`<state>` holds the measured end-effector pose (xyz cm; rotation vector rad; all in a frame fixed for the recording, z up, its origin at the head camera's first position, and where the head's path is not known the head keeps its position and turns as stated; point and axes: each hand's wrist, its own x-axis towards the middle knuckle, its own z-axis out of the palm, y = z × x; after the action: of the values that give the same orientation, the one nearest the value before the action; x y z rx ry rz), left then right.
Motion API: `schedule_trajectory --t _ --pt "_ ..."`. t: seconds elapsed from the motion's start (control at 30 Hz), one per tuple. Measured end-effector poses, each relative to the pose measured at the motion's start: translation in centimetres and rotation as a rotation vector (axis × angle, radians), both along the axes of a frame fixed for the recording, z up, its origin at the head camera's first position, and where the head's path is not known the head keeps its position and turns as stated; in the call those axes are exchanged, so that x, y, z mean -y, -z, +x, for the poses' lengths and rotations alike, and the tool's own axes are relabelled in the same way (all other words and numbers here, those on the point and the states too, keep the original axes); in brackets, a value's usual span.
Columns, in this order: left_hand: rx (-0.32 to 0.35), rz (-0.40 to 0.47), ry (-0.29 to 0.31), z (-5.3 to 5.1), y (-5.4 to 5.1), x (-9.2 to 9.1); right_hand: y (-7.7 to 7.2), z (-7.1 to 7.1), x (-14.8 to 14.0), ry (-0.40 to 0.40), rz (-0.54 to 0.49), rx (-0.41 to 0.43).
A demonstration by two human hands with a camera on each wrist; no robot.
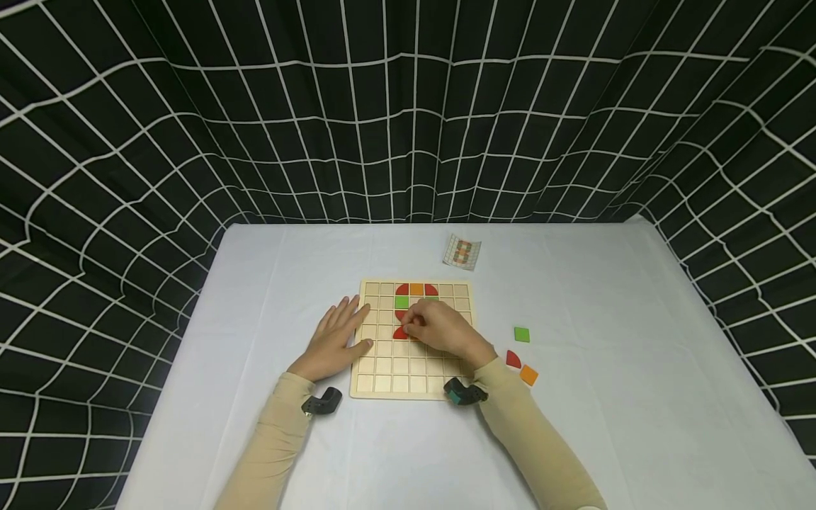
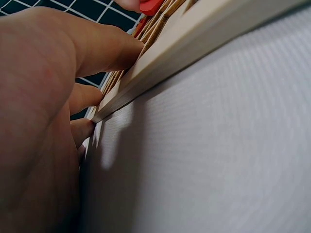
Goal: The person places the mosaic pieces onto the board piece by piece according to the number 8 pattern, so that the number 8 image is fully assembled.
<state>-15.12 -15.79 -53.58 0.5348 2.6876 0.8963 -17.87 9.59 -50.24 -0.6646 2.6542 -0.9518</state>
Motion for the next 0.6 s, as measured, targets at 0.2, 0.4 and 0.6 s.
schedule_trajectory --t 0.2,0.4,0.6 --pt "-0.003 -0.002 -0.002 -0.03 0.08 0.01 -0.04 0.12 0.22 0.016 0.078 -0.041" --pt "0.001 0.001 -0.005 -0.02 0.06 -0.01 0.08 0.36 0.45 0.005 0.087 -0.087" --pt "0.003 0.006 -0.004 0.02 0.01 -0.01 0.02 0.68 0.68 -0.015 0.076 -0.100"
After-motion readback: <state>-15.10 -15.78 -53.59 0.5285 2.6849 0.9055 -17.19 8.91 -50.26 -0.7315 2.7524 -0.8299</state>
